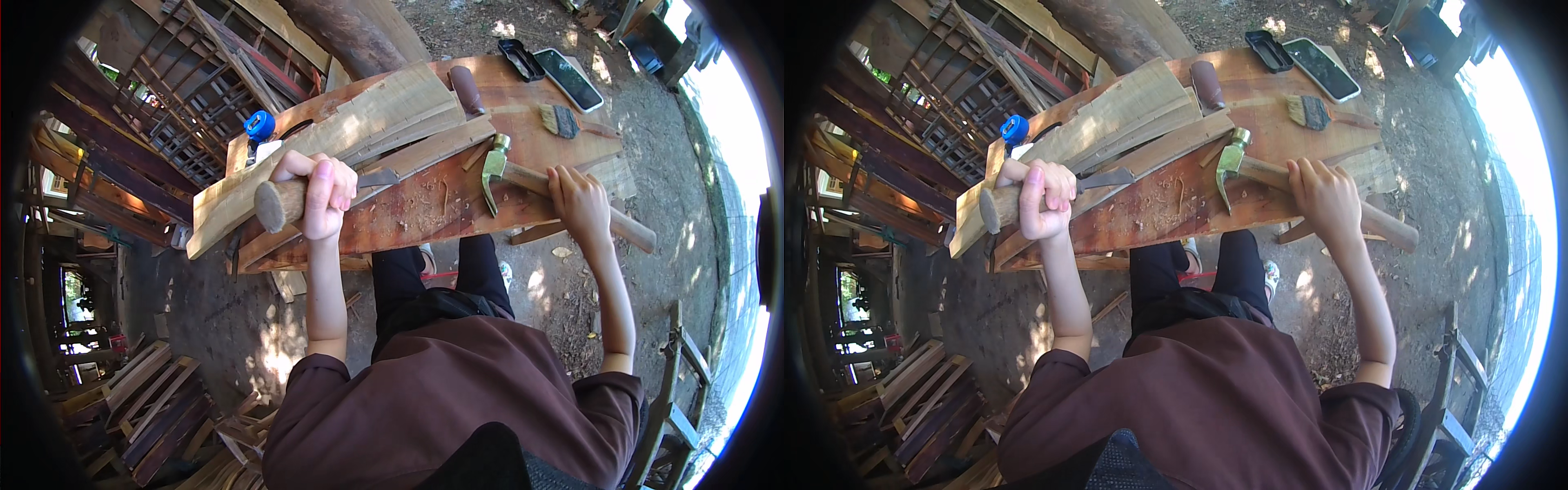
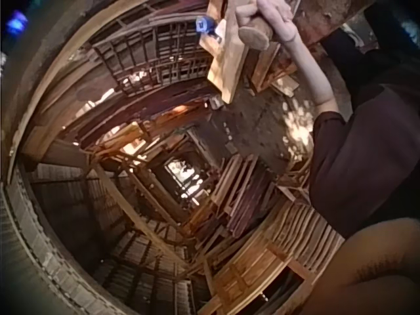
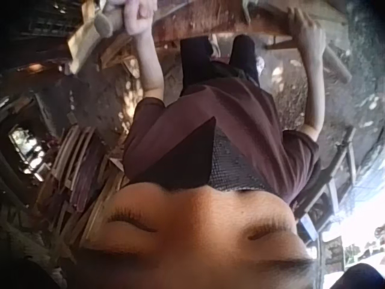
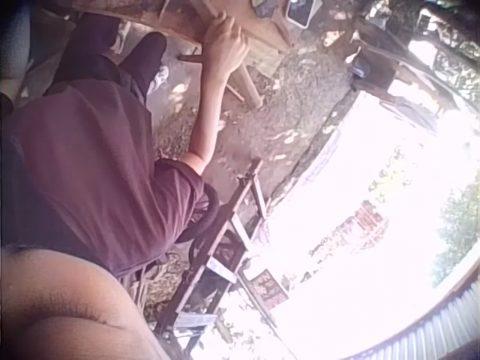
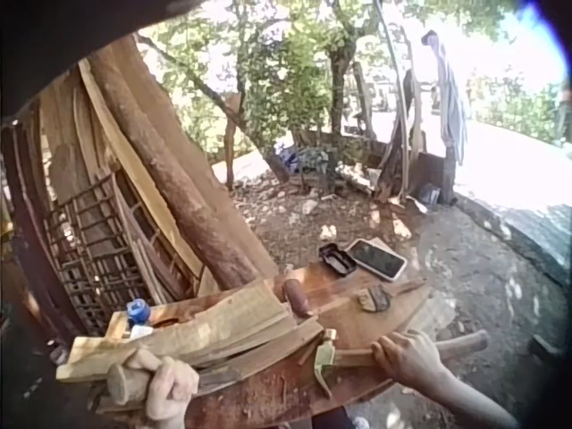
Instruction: The person carves and smooths a wooden piece using a chisel, a hammer, and sandpaper.
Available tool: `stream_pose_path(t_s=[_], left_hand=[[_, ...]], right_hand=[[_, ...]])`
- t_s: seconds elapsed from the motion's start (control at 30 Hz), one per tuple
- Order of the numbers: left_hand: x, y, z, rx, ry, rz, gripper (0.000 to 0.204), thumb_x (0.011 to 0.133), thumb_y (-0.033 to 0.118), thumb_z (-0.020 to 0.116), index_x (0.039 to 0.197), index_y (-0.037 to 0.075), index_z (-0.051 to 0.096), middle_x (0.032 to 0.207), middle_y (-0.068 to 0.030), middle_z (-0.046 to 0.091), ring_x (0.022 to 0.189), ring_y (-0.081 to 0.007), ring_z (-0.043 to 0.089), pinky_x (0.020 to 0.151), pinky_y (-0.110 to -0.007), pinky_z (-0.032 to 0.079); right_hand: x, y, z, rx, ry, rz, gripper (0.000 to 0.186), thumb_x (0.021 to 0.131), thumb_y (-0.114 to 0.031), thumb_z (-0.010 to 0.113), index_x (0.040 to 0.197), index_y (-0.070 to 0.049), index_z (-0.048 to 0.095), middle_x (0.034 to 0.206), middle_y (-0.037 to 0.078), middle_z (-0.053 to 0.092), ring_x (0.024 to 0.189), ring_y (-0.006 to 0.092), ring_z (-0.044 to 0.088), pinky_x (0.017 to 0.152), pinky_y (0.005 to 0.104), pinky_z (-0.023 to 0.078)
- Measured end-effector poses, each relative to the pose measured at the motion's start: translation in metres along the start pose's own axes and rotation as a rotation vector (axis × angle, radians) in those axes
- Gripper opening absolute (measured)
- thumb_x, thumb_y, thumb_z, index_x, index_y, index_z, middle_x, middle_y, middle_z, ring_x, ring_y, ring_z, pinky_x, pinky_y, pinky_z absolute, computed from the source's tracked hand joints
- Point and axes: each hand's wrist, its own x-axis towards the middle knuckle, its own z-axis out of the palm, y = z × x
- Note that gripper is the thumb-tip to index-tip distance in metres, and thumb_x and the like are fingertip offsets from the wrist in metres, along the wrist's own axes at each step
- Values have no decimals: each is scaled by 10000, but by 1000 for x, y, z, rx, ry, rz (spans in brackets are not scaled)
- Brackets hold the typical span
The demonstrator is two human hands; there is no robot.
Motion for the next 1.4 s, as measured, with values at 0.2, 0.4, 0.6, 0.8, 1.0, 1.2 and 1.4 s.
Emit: stream_pose_path(t_s=[0.2,0.4,0.6,0.8,1.0,1.2,1.4], left_hand=[[15,-3,21,70,29,-126,240,909,11,525,733,79,377,508,9,408,382,-44,366,348,-217,305],[28,-5,20,52,25,-167,265,872,35,583,659,92,437,490,21,460,380,-42,427,349,-205,331],[38,-28,30,239,-137,16,215,848,65,617,659,77,517,499,16,512,377,-30,445,343,-204,319],[45,-38,31,342,-124,94,126,790,152,712,756,47,654,613,12,622,583,-64,587,528,-236,456],[57,-44,46,409,-229,-16,144,762,176,698,743,36,668,607,-27,635,553,-84,582,533,-259,458],[46,-36,35,327,-192,36,153,762,181,714,750,34,673,635,-19,647,583,-73,597,551,-241,467],[46,-35,31,356,-173,45,161,764,199,718,749,45,673,599,0,612,545,-63,555,513,-242,427]], right_hand=[[-2,-4,-2,-43,-57,55,261,915,-319,555,818,-79,589,677,87,595,604,292,599,623,378,472],[-5,-7,-24,94,-103,-97,404,775,-432,692,936,-77,586,767,92,632,696,303,606,704,380,460],[-6,-11,-62,-85,-84,-125,373,786,-391,711,945,-90,561,773,55,630,686,233,608,725,366,460],[25,-45,-133,440,234,66,336,940,-349,526,1007,-25,586,711,59,579,575,129,533,537,296,426],[48,-94,-175,983,-107,169,519,976,-441,328,997,27,550,639,55,520,434,88,446,412,223,352],[46,-141,-163,1054,-138,338,359,976,-309,450,976,34,555,613,51,518,400,94,451,375,229,356],[55,-145,-175,981,100,180,557,1009,-467,239,979,25,499,612,56,496,430,109,442,514,217,404]])
